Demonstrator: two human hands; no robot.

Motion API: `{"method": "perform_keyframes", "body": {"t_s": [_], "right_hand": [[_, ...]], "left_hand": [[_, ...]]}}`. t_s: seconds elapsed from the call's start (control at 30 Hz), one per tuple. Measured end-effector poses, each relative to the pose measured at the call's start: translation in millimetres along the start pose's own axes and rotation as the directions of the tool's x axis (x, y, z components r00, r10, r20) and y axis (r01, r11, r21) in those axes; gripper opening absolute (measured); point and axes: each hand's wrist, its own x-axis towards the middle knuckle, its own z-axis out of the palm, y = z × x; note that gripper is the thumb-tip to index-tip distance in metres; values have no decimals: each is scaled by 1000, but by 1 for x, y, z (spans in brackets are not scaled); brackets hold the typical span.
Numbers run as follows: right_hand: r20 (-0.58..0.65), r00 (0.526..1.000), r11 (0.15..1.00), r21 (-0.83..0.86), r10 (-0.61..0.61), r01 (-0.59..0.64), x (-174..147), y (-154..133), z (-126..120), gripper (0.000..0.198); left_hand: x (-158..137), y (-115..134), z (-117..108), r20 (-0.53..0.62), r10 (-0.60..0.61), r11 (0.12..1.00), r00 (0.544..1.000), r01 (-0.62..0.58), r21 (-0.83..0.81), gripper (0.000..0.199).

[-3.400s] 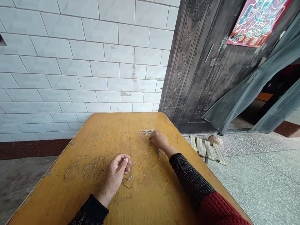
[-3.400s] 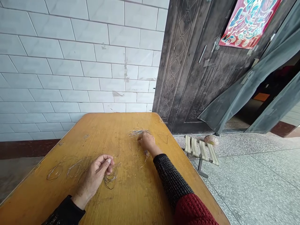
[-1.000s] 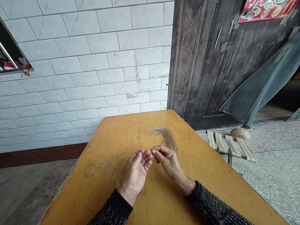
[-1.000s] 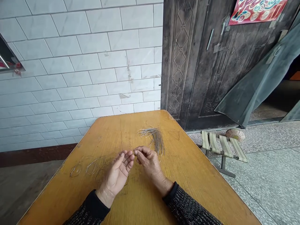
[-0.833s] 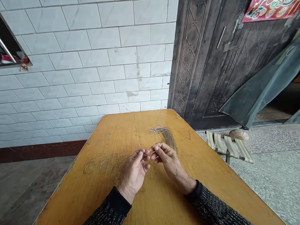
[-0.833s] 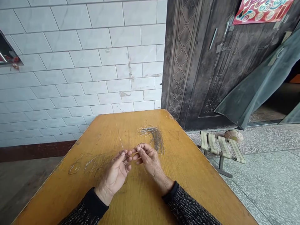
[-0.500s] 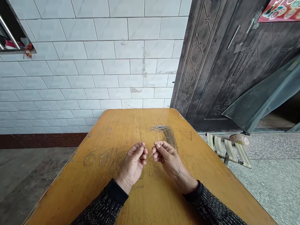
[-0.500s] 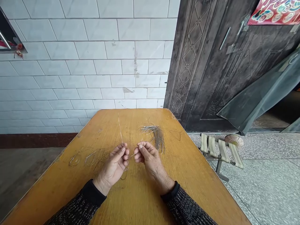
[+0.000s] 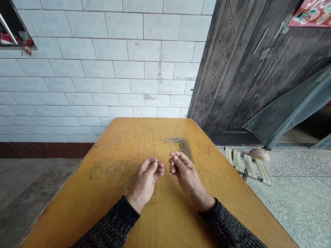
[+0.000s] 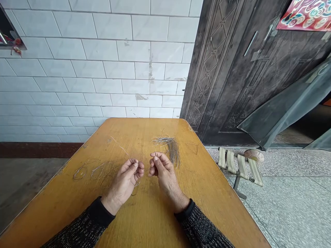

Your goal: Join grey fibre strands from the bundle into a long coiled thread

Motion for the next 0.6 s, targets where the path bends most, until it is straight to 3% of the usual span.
{"method": "perform_keyframes", "body": {"t_s": [0.17, 0.43, 0.6], "right_hand": [[-12, 999, 999, -16, -30, 29, -1, -1, 0, 26], [-20, 1000, 998, 56, -1, 2, 0, 5, 0, 27], [-8, 996, 982, -173, -84, 82, 5, 6, -6, 29]], "left_hand": [[0, -3, 0, -3, -49, 995, 999, 49, -90, 21], [-1, 1, 0, 70, -72, 995, 995, 76, -61, 18], [-1, 1, -1, 77, -74, 997, 994, 73, 17, 16]]}}
